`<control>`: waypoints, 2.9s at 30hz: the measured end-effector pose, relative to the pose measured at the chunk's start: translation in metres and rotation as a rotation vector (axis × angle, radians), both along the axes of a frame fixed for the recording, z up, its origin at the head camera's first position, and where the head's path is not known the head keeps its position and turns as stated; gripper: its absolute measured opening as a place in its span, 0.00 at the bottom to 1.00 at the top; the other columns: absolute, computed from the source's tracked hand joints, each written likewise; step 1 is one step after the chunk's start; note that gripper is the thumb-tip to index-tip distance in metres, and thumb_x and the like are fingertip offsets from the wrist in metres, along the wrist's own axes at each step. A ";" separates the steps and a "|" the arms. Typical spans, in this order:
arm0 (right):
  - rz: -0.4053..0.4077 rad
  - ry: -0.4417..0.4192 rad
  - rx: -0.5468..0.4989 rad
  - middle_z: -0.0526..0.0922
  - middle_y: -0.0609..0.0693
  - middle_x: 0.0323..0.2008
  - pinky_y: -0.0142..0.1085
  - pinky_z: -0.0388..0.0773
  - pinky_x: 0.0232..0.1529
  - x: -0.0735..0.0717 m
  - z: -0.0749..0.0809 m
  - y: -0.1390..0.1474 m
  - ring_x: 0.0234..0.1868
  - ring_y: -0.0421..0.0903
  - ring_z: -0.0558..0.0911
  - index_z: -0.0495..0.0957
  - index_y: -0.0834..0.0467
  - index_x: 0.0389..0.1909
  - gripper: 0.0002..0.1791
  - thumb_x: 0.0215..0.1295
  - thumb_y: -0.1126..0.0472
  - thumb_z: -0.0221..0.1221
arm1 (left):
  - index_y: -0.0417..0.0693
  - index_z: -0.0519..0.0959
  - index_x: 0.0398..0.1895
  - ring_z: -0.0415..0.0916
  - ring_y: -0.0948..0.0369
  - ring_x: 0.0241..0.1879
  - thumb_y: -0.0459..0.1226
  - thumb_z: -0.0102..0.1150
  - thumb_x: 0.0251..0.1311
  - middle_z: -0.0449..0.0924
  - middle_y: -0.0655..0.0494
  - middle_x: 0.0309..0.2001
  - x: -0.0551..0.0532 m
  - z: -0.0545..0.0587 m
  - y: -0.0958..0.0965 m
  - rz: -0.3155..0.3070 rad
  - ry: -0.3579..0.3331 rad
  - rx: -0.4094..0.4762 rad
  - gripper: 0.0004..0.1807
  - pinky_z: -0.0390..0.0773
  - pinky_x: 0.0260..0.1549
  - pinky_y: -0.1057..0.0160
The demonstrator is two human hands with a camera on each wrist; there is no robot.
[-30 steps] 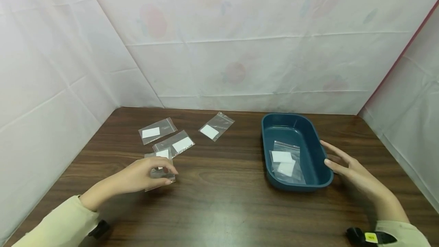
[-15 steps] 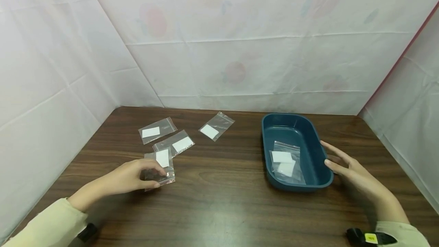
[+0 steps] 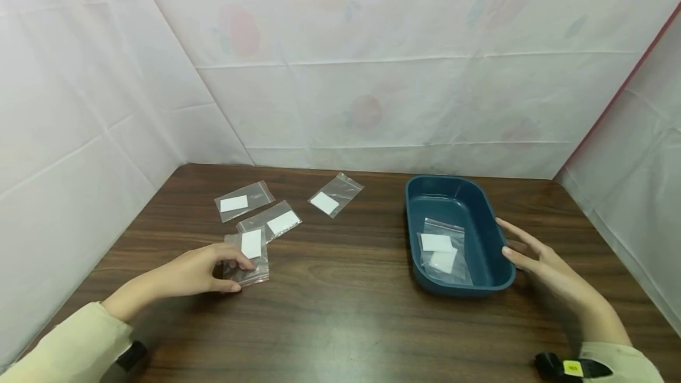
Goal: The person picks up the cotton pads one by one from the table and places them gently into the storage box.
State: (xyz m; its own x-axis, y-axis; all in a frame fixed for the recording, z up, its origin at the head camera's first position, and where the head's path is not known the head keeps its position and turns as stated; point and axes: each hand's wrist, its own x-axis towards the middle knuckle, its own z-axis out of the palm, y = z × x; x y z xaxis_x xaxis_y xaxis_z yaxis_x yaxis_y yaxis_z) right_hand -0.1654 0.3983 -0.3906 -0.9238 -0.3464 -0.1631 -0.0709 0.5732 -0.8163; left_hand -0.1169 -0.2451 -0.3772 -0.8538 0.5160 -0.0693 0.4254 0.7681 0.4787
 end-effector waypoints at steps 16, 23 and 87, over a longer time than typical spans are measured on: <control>0.022 0.004 -0.051 0.51 0.42 0.74 0.25 0.71 0.45 0.001 -0.002 0.000 0.57 0.18 0.62 0.43 0.41 0.80 0.32 0.81 0.56 0.43 | 0.61 0.83 0.48 0.74 0.65 0.45 0.44 0.77 0.49 0.78 0.68 0.48 -0.011 -0.004 -0.013 -0.011 0.029 -0.018 0.21 0.76 0.46 0.54; 0.016 -0.003 -0.014 0.49 0.48 0.75 0.42 0.74 0.52 0.001 -0.001 0.000 0.57 0.21 0.62 0.42 0.39 0.80 0.32 0.81 0.55 0.42 | 0.62 0.83 0.45 0.72 0.67 0.39 0.48 0.75 0.50 0.76 0.71 0.40 -0.014 -0.003 -0.009 -0.017 0.035 -0.016 0.18 0.73 0.36 0.62; 0.016 -0.002 -0.042 0.48 0.43 0.75 0.25 0.70 0.45 0.001 -0.001 0.000 0.60 0.24 0.60 0.42 0.39 0.80 0.33 0.81 0.56 0.43 | 0.68 0.76 0.28 0.67 0.70 0.22 0.54 0.68 0.58 0.73 0.76 0.26 -0.041 0.031 0.084 0.030 0.253 0.059 0.10 0.68 0.23 0.64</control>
